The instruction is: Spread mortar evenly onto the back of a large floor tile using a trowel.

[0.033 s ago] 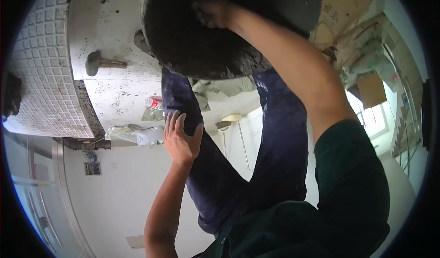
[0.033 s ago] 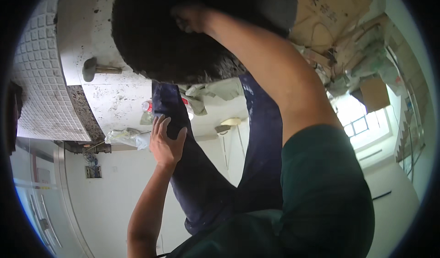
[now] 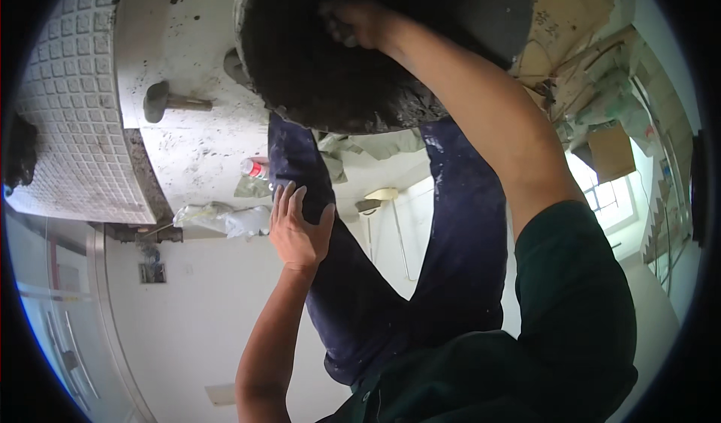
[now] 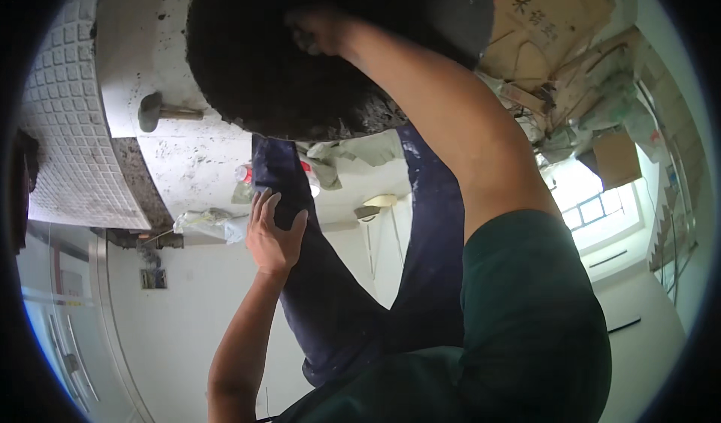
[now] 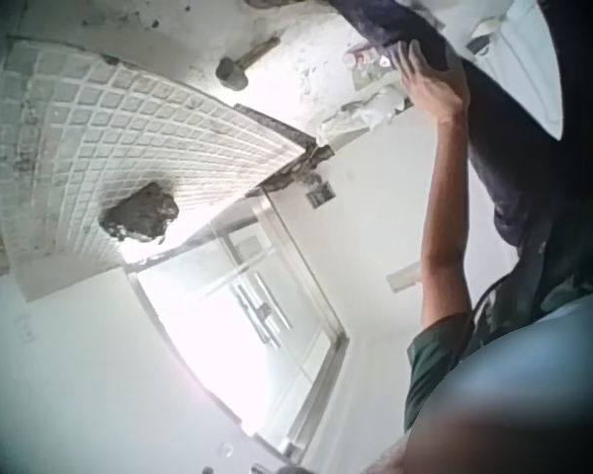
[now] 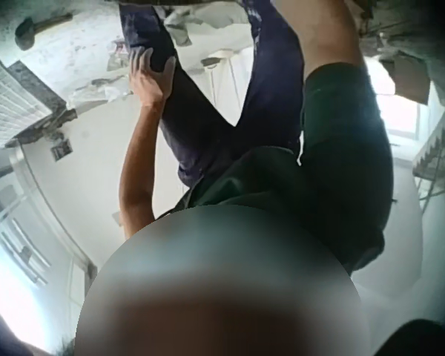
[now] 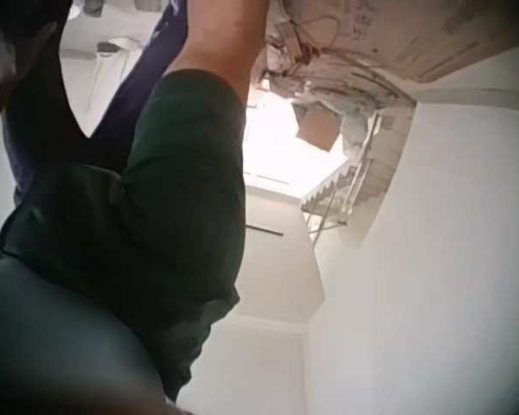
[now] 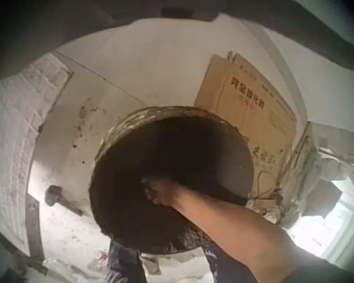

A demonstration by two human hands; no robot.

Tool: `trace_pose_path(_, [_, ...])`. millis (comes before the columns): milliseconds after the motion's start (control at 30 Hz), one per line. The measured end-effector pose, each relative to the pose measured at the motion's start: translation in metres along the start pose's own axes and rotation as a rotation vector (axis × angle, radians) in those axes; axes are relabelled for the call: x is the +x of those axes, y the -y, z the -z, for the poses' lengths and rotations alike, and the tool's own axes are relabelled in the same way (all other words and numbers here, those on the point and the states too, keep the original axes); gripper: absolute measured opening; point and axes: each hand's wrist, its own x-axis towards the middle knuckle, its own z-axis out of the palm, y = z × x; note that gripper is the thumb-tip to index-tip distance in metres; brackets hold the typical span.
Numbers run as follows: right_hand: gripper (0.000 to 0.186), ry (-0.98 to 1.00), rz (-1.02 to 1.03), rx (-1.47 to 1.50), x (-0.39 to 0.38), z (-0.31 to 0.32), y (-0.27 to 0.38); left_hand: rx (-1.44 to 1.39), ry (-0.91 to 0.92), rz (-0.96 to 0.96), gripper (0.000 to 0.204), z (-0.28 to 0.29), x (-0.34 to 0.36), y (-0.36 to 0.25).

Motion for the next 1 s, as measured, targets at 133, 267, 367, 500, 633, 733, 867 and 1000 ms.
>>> trace_pose_path(133, [0.021, -0.091, 0.005, -0.035, -0.001, -0.001, 0.004, 0.022, 0.015, 0.024, 0.055, -0.003, 0.006, -0.005])
trace_pose_path(267, [0.021, -0.154, 0.074, -0.164, -0.001, -0.002, 0.008, 0.007, 0.012, 0.004, 0.056, 0.000, 0.004, -0.005])
trace_pose_path(367, [0.018, -0.127, 0.216, -0.153, 0.000, 0.003, 0.004, -0.008, 0.003, -0.010, 0.055, -0.001, 0.010, -0.006])
trace_pose_path(500, [0.019, -0.203, 0.145, -0.188, -0.021, -0.018, 0.021, -0.044, -0.025, 0.011, 0.056, 0.016, 0.010, 0.001])
trace_pose_path(633, [0.025, -0.306, 0.227, -0.319, -0.004, -0.013, 0.020, -0.051, -0.029, -0.009, 0.056, 0.019, 0.009, 0.001])
trace_pose_path(733, [0.033, -0.310, 0.359, -0.522, 0.002, -0.008, 0.017, -0.058, -0.058, -0.014, 0.057, 0.026, 0.007, 0.009])
trace_pose_path(867, [0.026, -0.441, 0.749, -0.723, 0.017, 0.022, 0.019, -0.049, -0.087, -0.088, 0.058, 0.029, 0.017, 0.003])
trace_pose_path(1000, [0.024, -0.321, 0.649, -0.670, -0.001, 0.030, 0.014, -0.021, -0.080, -0.065, 0.058, 0.026, 0.013, 0.012])
